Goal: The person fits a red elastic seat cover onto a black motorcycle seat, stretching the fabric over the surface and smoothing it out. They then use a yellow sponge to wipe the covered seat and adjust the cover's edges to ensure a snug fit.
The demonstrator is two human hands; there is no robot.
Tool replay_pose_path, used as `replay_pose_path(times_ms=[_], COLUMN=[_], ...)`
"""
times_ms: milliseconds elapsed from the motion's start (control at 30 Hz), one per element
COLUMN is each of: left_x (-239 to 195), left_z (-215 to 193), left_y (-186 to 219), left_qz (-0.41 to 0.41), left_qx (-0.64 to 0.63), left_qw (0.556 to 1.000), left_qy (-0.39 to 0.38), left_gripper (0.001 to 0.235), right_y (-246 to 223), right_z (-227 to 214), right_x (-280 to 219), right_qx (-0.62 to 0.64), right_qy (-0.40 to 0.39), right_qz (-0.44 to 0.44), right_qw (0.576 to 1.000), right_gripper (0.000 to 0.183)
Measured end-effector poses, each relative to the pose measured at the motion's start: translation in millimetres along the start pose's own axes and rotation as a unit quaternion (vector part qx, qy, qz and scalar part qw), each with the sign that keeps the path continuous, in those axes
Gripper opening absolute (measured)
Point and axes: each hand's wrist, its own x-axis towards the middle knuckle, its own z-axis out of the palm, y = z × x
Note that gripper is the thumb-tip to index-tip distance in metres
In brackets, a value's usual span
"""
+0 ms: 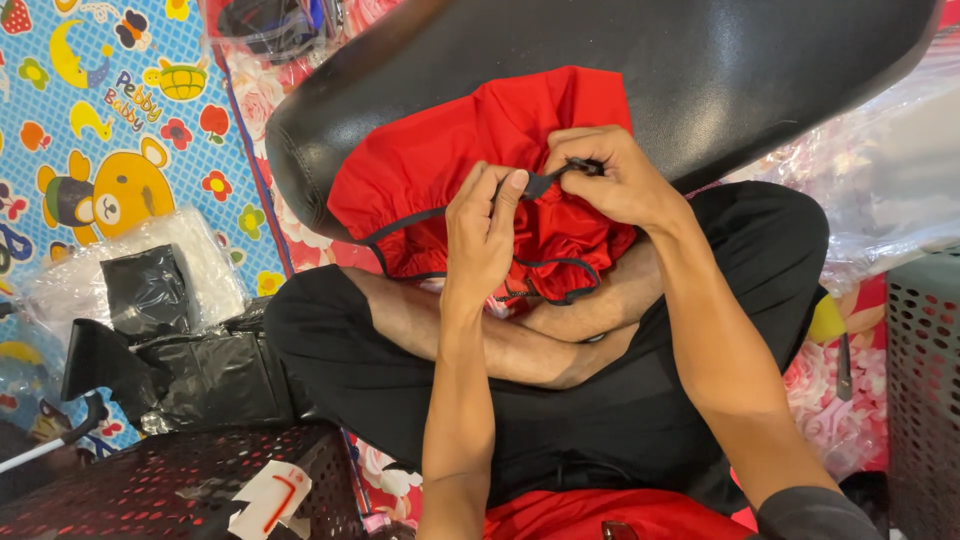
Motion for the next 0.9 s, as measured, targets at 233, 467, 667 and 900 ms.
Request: replay_pose_path(times_ms=[233,467,667,900], left_x=[0,0,1,1], left_z=[-1,-1,-1,1], left_y=[4,5,5,1], left_qz=[0.006,0.004,-0.001,-0.005], left_qx=[-0.002,-0.011,-0.014,-0.021], left_qw=[1.0,1.0,1.0,1.0], left_qy=[-0.011,-0.011,-0.016,-0.01], left_gripper=[0.024,0.027,0.028,0.029], right_y=[-4,-12,-6,-8], right_z=[-1,1,0,0], right_x=[1,3,1,3], right_qx=[0.005,0.015,0.021,0.024], right_qy=[-0.013,-0.018,-0.019,-0.018], right_qz=[0.007,0.007,0.012,0.01], right_qw=[1.0,1.0,1.0,1.0], right_gripper=[0.018,0.017,0.018,0.018])
